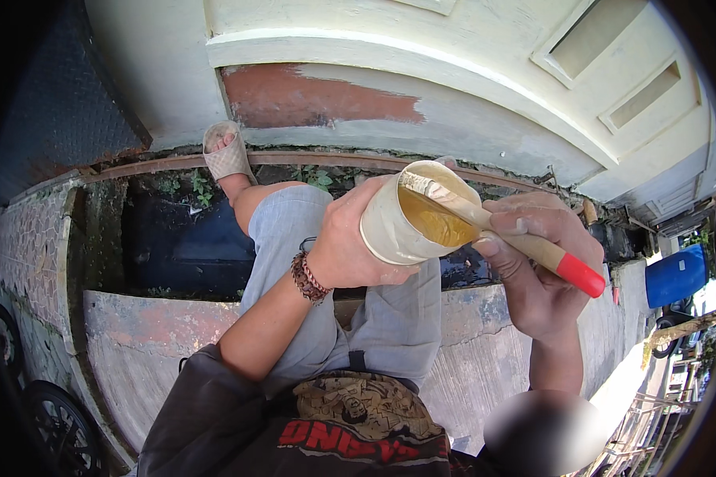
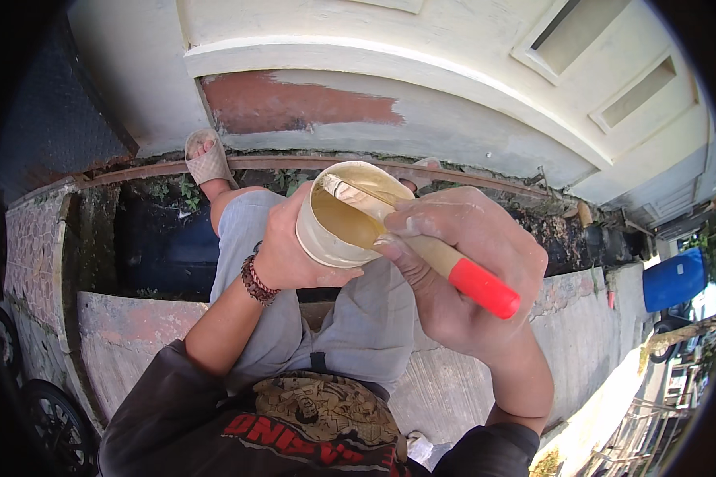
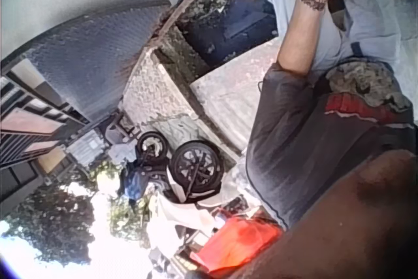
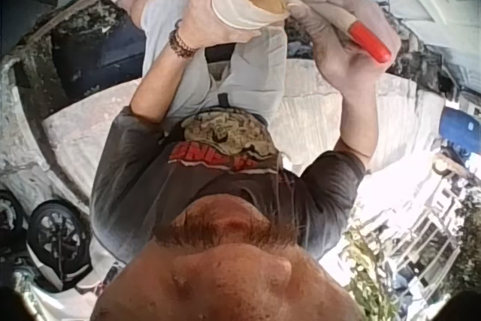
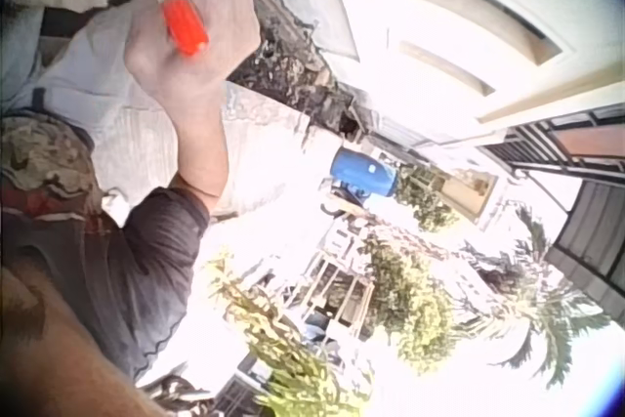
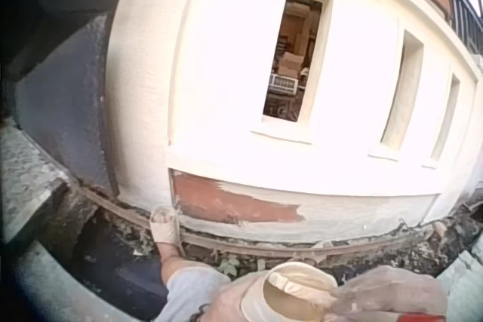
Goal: Painting the exterior wall of a building near the ground level using a brush and paint from a container.
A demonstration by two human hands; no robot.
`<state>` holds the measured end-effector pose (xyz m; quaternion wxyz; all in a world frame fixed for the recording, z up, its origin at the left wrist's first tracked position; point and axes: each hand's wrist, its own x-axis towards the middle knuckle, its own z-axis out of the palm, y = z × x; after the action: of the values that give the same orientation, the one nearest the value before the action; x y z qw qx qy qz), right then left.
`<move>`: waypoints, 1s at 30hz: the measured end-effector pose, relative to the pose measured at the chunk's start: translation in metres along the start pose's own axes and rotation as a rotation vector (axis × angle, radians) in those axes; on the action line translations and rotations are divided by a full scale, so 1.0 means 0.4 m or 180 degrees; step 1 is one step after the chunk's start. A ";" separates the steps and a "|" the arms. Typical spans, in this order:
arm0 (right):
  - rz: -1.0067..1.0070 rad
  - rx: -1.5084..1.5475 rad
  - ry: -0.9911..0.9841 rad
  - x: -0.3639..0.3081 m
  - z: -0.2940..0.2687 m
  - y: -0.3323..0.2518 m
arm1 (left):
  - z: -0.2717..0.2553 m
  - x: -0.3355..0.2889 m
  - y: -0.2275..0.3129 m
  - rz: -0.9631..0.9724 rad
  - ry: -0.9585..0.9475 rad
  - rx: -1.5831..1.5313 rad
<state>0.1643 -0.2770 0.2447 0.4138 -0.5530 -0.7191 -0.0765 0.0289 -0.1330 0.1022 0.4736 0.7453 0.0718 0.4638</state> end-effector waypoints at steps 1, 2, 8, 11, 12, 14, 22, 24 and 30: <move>0.0130 0.0322 0.0071 -0.006 -0.021 0.019 | 0.001 0.001 0.005 0.0110 -0.0194 0.0307; 0.0135 0.0296 0.0098 -0.014 -0.040 0.016 | 0.010 0.003 0.008 0.0134 -0.0220 0.0295; 0.2244 0.2002 0.1116 -0.113 -0.135 0.056 | 0.095 0.009 0.042 0.0629 -0.0432 0.0558; 0.2540 0.1935 0.1606 -0.215 -0.164 0.058 | 0.155 0.003 0.055 0.0401 -0.0802 0.0538; 0.2649 0.1978 0.1845 -0.254 -0.173 0.054 | 0.186 0.001 0.055 0.0410 -0.0904 0.0479; 0.2680 0.1856 0.2050 -0.341 -0.193 0.041 | 0.251 -0.012 0.060 0.0292 -0.1195 0.0488; 0.3497 0.1324 0.2692 -0.740 -0.288 -0.062 | 0.609 -0.193 0.022 0.0327 -0.2403 -0.0264; 0.3759 0.1431 0.3028 -0.850 -0.300 -0.085 | 0.689 -0.265 0.030 0.0211 -0.2692 -0.0304; 0.4205 0.1566 0.3505 -1.035 -0.317 -0.153 | 0.820 -0.396 0.042 0.0006 -0.3526 -0.0695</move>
<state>0.1956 -0.6753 0.0663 0.7669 -0.6348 0.0505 0.0793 0.1837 -0.4384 -0.0232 0.5145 0.8242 -0.2366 0.0086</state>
